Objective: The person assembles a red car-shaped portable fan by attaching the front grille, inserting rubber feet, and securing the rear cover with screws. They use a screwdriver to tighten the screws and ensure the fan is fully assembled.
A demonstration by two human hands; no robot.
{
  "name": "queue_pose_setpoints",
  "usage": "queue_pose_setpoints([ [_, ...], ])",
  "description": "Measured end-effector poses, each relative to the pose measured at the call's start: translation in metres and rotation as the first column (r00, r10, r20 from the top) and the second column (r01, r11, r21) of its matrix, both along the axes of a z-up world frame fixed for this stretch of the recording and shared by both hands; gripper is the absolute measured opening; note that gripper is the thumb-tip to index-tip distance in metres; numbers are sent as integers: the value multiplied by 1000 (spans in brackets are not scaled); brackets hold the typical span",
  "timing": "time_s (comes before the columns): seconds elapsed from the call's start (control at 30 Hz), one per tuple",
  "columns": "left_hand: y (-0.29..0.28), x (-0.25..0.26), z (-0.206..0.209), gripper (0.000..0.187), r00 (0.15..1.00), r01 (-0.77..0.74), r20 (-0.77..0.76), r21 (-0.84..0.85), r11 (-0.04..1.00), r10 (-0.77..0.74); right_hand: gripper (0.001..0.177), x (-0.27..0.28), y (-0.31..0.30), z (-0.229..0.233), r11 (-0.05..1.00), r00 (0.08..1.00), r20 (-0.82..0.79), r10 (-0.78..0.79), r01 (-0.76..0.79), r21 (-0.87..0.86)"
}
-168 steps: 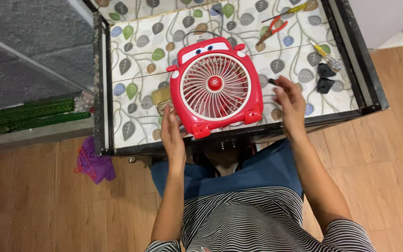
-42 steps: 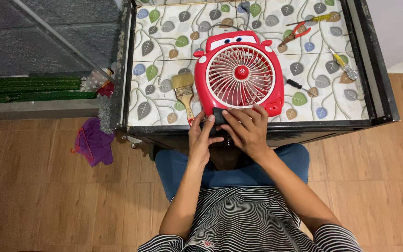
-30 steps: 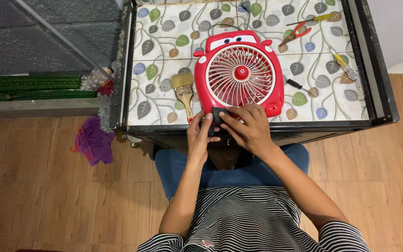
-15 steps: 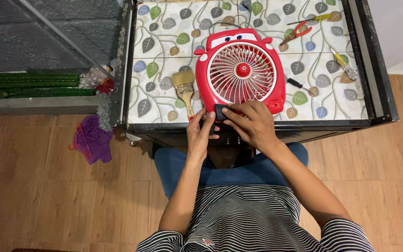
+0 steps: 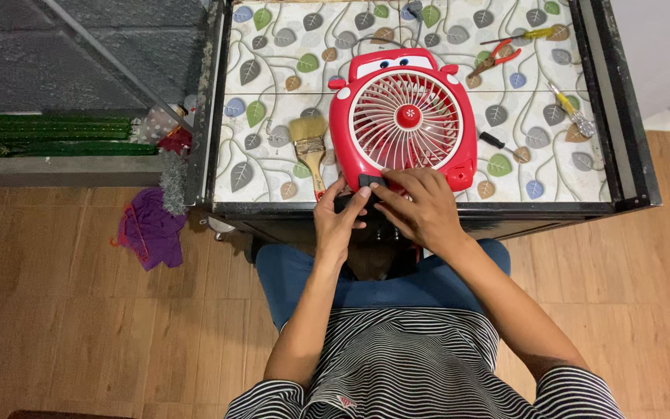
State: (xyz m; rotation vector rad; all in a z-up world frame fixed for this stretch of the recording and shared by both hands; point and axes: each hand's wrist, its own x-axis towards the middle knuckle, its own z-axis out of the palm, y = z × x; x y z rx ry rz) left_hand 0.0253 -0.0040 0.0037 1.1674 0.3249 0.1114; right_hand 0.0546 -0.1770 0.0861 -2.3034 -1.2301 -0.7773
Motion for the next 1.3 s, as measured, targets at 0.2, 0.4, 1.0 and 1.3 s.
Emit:
queue_pose_setpoints([
  [0.2, -1, 2, -7, 61, 999, -46, -23, 26, 999, 46, 40, 2, 3, -4, 999, 997, -79, -27, 30, 41],
  [0.4, 1, 2, -8, 63, 998, -51, -45, 14, 999, 51, 38, 5, 8, -3, 996, 974, -222, -37, 53, 65],
  [1.0, -11, -48, -44, 53, 1000, 28, -5, -176, 984, -29, 37, -38, -37, -24, 962, 964, -264, -19, 89, 257],
  [1.3, -54, -55, -39, 58, 941, 335, 92, -126, 934, -325, 59, -67, -47, -43, 981, 906, -422, 15, 69, 184],
])
